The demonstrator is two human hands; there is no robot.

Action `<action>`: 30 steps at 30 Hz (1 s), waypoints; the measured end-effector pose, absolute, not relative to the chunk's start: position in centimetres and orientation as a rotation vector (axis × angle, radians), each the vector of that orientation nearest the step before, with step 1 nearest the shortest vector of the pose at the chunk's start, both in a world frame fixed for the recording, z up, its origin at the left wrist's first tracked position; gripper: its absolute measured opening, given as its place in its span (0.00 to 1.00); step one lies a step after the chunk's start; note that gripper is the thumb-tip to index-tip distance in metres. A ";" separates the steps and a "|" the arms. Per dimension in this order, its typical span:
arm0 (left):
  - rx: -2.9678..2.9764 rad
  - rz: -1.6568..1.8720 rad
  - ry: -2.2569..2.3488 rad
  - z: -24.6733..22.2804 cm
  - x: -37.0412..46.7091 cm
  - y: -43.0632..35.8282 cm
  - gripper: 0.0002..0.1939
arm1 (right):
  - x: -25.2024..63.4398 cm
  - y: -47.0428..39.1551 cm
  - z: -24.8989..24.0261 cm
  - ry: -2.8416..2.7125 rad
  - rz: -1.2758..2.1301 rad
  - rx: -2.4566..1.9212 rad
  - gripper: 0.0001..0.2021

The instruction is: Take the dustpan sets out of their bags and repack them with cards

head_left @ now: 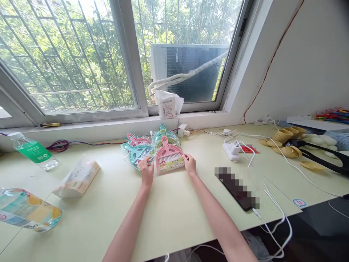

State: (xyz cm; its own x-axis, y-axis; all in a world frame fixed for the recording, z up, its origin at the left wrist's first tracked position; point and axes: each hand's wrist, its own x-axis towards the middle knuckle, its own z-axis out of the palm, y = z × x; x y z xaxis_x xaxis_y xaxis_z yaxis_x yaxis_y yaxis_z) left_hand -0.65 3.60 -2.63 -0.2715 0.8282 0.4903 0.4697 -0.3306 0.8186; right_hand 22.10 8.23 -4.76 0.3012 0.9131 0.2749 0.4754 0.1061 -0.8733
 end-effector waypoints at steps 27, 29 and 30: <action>0.834 1.686 0.940 0.0 -0.7 2.5 0.25 | 19.0 4.2 -2.9 -1.224 1.177 -1.044 0.17; 0.855 1.624 0.910 -0.3 -0.5 2.5 0.20 | 18.8 4.2 -2.8 -1.114 1.266 -0.957 0.19; 0.855 1.601 0.906 -0.4 -0.5 2.6 0.19 | 18.7 4.1 -2.8 -1.061 1.305 -0.907 0.19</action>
State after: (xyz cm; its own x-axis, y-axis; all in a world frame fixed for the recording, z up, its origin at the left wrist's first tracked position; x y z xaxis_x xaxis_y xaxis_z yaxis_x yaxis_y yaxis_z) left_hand -0.51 2.64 -0.44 -0.1862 0.9793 0.0791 -0.4366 -0.1546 0.8863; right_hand 18.68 4.14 -2.80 -0.0329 0.9953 0.0912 -0.2919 0.0777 -0.9533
